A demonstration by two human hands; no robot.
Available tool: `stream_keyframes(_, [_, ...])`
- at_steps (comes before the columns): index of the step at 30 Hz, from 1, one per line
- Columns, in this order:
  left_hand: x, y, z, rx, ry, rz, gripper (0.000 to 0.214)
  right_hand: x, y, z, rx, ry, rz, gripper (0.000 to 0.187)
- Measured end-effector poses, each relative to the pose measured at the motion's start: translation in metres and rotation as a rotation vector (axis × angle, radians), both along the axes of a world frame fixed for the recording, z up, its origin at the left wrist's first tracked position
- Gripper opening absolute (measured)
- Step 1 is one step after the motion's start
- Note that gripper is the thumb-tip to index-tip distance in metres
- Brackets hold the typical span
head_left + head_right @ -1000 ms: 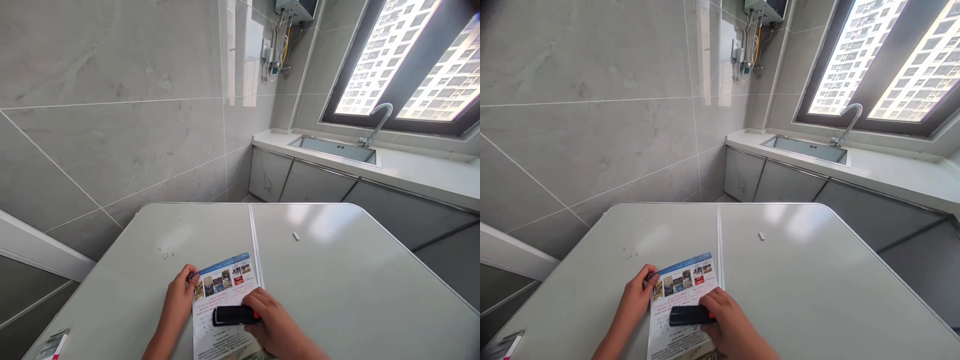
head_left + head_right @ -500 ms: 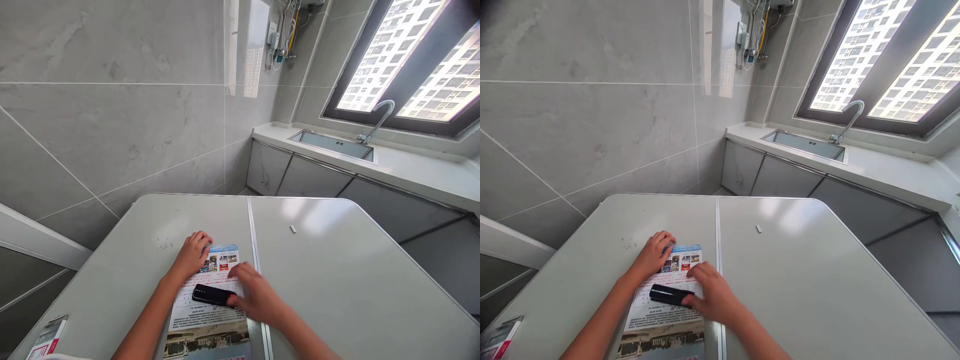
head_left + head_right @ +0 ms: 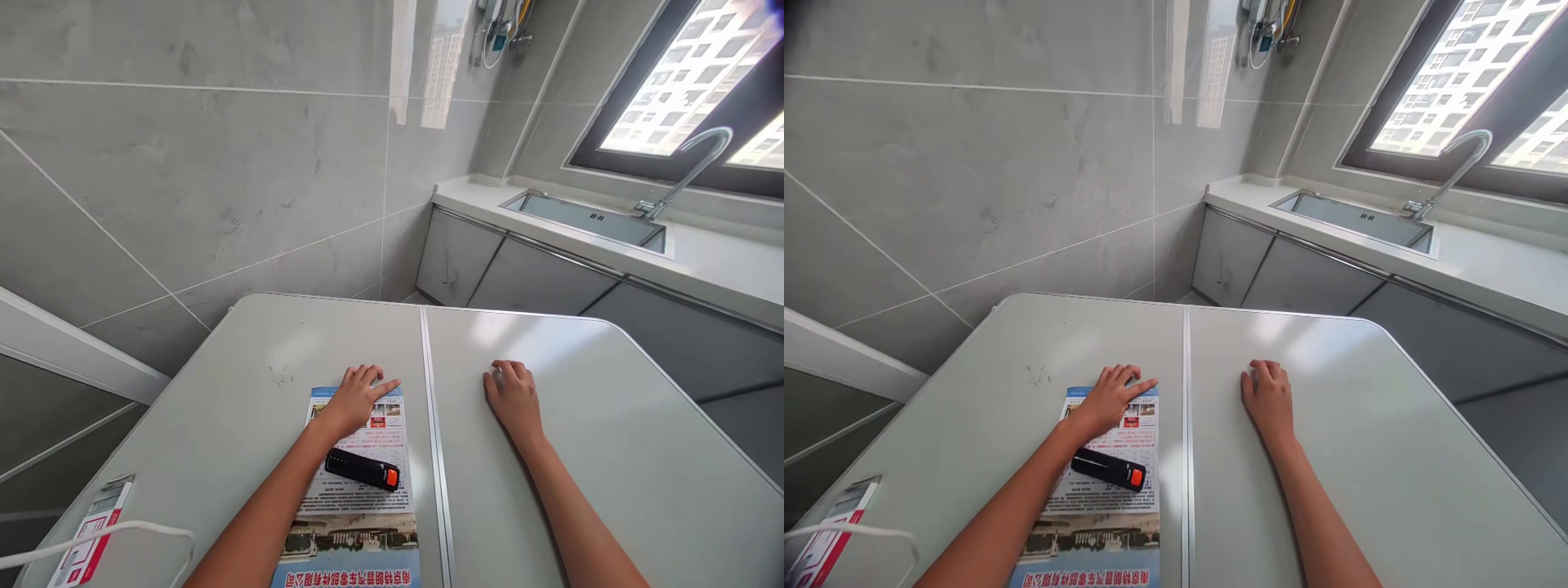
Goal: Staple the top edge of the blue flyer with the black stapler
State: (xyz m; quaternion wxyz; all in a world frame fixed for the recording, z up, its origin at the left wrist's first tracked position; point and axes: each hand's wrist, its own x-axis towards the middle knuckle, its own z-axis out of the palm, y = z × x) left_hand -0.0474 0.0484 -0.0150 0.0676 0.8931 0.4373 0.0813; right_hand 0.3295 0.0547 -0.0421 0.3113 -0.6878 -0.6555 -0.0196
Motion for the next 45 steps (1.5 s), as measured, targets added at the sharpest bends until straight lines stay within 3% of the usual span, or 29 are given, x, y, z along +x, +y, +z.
stream_keyframes(10, [-0.005,0.0,0.001,-0.006,-0.053,-0.031,0.07,0.006,0.003,-0.007,0.009,-0.026,-0.056,0.037])
stream_keyframes(17, [-0.008,0.0,-0.002,-0.025,-0.24,-0.03,0.05,0.007,0.003,-0.008,-0.003,-0.032,-0.021,0.028])
stream_keyframes(24, [-0.011,-0.002,-0.001,0.039,-0.21,-0.054,0.043,0.006,0.0,0.001,0.009,0.068,0.038,0.026])
stream_keyframes(30, [-0.009,-0.004,0.005,0.077,-0.311,0.033,0.034,-0.002,-0.002,0.003,0.025,0.076,0.063,0.02])
stream_keyframes(34, [-0.014,-0.001,0.006,0.027,-0.652,0.183,0.029,-0.034,-0.008,0.013,0.021,0.174,0.181,0.018])
stream_keyframes(38, [-0.028,0.006,0.007,-0.172,-1.264,0.296,0.022,-0.097,-0.003,0.028,-0.042,0.343,0.352,0.016])
stream_keyframes(42, [-0.046,0.012,0.007,-0.477,-1.869,0.276,0.025,-0.169,0.024,0.039,-0.064,0.36,0.543,0.015])
stream_keyframes(45, [-0.058,0.013,0.007,-0.606,-2.064,0.231,0.038,-0.21,0.045,0.041,-0.094,0.272,0.651,0.018])
